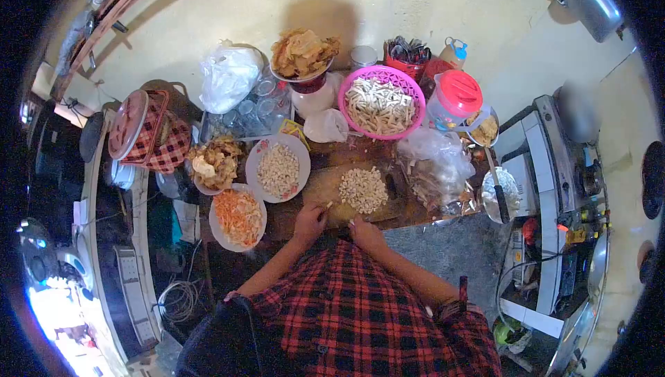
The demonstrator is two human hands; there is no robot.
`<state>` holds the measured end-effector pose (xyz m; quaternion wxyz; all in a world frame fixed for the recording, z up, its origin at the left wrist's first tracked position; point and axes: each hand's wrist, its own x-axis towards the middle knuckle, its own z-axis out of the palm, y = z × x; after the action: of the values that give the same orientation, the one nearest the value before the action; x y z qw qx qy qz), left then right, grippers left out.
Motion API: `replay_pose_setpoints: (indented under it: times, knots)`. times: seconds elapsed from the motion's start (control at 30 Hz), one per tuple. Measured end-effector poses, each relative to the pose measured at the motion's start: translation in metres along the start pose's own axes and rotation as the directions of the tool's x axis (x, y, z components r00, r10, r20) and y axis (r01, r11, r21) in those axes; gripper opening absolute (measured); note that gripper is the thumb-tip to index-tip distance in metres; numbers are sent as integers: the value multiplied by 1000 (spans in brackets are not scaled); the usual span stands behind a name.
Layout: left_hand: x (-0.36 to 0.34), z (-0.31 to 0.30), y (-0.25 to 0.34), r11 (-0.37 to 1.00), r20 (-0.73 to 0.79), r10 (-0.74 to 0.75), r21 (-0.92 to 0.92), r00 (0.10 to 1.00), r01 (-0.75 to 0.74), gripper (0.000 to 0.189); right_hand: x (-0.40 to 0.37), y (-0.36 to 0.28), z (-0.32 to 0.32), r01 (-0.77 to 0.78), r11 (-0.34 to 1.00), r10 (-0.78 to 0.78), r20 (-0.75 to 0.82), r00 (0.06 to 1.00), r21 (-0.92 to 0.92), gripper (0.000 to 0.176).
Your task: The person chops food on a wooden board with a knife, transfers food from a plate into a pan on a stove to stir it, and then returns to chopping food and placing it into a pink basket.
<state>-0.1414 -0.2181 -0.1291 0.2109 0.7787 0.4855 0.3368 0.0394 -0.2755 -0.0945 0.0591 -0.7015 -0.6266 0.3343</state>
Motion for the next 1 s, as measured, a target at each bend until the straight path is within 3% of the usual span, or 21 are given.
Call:
replay_pose_setpoints:
  times: [0.1, 0.27, 0.37, 0.57, 1.0]
  knots:
    - [0, -2, 2, 1000, 23, -6, 15, 1000, 5, 8, 7, 10, 12, 48, 999, -49, 91, 995, 12, 31]
    - [-3, -1, -2, 999, 65, -17, 30, 998, 16, 8, 23, 18, 33, 94, 991, -92, 33, 995, -90, 32]
    - [-9, 6, -10, 999, 44, 8, 48, 999, -10, 7, 19, 14, 28, 16, 999, -15, 46, 999, -28, 33]
    - [-9, 4, -6, 997, 39, 14, 70, 999, -17, 8, 12, 12, 22, 84, 996, -84, 9, 996, -12, 32]
    - [-7, 0, -1, 990, 61, 54, 130, 997, -62, 7, 11, 4, 19, 62, 998, -62, 1, 998, -29, 30]
